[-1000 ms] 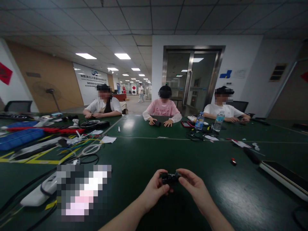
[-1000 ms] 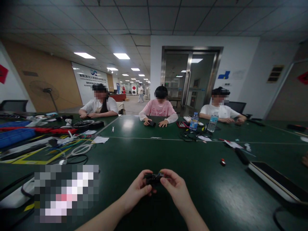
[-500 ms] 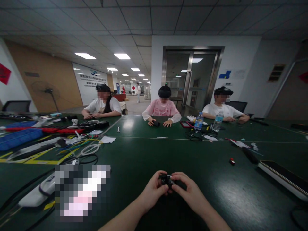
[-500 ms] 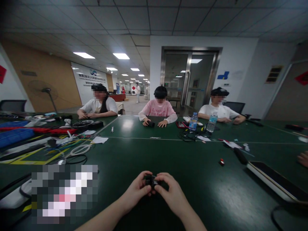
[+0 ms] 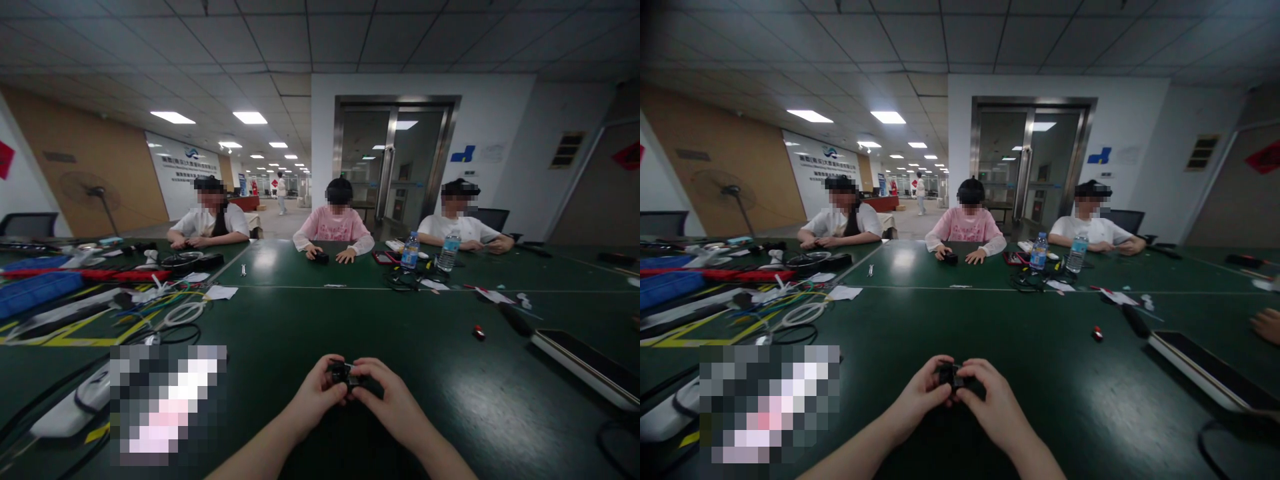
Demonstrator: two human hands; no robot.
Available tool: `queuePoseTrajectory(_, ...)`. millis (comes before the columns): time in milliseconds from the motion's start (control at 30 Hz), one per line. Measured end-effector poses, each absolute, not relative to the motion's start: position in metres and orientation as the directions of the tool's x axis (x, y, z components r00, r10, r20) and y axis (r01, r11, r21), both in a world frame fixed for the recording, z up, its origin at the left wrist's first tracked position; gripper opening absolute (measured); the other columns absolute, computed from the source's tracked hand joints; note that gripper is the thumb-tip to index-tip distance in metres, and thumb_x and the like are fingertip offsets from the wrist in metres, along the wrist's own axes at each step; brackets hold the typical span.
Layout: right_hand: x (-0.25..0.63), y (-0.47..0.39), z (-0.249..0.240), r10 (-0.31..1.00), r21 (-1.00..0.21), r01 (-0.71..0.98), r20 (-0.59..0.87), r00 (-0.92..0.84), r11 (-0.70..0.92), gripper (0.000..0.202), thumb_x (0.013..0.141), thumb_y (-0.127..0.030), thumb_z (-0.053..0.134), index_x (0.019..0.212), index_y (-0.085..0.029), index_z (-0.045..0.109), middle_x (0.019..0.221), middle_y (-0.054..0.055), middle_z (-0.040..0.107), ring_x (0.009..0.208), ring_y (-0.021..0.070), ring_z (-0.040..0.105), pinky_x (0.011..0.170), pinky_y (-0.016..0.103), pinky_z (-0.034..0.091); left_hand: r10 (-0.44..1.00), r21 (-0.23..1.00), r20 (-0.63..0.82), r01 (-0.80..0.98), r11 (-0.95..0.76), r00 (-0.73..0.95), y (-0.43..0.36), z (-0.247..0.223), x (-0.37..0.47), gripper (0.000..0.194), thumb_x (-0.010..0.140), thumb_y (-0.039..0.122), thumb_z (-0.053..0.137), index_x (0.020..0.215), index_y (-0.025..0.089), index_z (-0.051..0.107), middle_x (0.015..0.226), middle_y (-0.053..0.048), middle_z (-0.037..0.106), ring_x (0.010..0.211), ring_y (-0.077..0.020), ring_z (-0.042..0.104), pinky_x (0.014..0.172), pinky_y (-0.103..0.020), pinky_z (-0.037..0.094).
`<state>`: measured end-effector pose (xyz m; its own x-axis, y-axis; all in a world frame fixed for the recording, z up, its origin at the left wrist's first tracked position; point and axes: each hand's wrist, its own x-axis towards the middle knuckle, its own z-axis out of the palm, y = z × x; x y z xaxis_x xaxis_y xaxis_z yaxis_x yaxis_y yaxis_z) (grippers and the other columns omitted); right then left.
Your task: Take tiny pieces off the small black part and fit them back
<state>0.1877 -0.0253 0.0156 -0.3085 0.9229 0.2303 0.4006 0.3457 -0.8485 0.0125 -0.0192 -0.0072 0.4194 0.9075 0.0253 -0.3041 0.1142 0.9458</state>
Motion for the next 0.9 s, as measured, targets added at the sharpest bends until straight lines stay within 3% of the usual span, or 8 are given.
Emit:
queuePoseTrajectory(167, 0.185, -0.0267, 0.0126, 0.922, -0.829, 0.441, 0.211, -0.324, 0.344, 0.021, 0.071, -0.018, 0.062, 0.09, -0.027, 0.066, 0.111, 0.002, 0.058, 0.107, 0.0219, 0.054, 0.094, 0.036, 0.041, 0.918, 0.959, 0.009, -0.263, 0.104, 0.397, -0.018, -0.0075, 0.012, 0.046, 0.065, 0.032, 0.072, 0.101, 0.018, 0.046, 0.086, -0.002, 0.056, 0.074, -0.0136, 0.054, 0.065, -0.027, 0.042)
queuePoseTrajectory(467, 0.1827, -0.0302, 0.0183, 0.925, -0.82, 0.454, 0.219, -0.312, 0.348, 0.031, 0.069, -0.015, 0.062, 0.098, -0.027, 0.061, 0.102, 0.0, 0.063, 0.099, 0.0216, 0.057, 0.089, 0.034, 0.043, 0.932, 0.976, -0.007, -0.2, 0.085, 0.361, -0.0157, -0.0103, 0.0128, 0.039, 0.065, 0.018, 0.07, 0.097, 0.018, 0.048, 0.086, -0.001, 0.055, 0.077, -0.0141, 0.054, 0.068, -0.027, 0.041)
queuePoseTrajectory(900, 0.1821, -0.029, 0.0185, 0.914, -0.835, 0.414, 0.232, -0.333, 0.363, 0.034, 0.069, -0.013, 0.061, 0.1, -0.028, 0.062, 0.103, 0.0, 0.063, 0.099, 0.0216, 0.057, 0.09, 0.035, 0.044, 0.929, 0.978, -0.02, -0.184, 0.094, 0.371, -0.0178, -0.0048, 0.0111, 0.041, 0.062, 0.017, 0.072, 0.096, 0.02, 0.05, 0.092, -0.001, 0.055, 0.086, -0.0173, 0.054, 0.076, -0.031, 0.041)
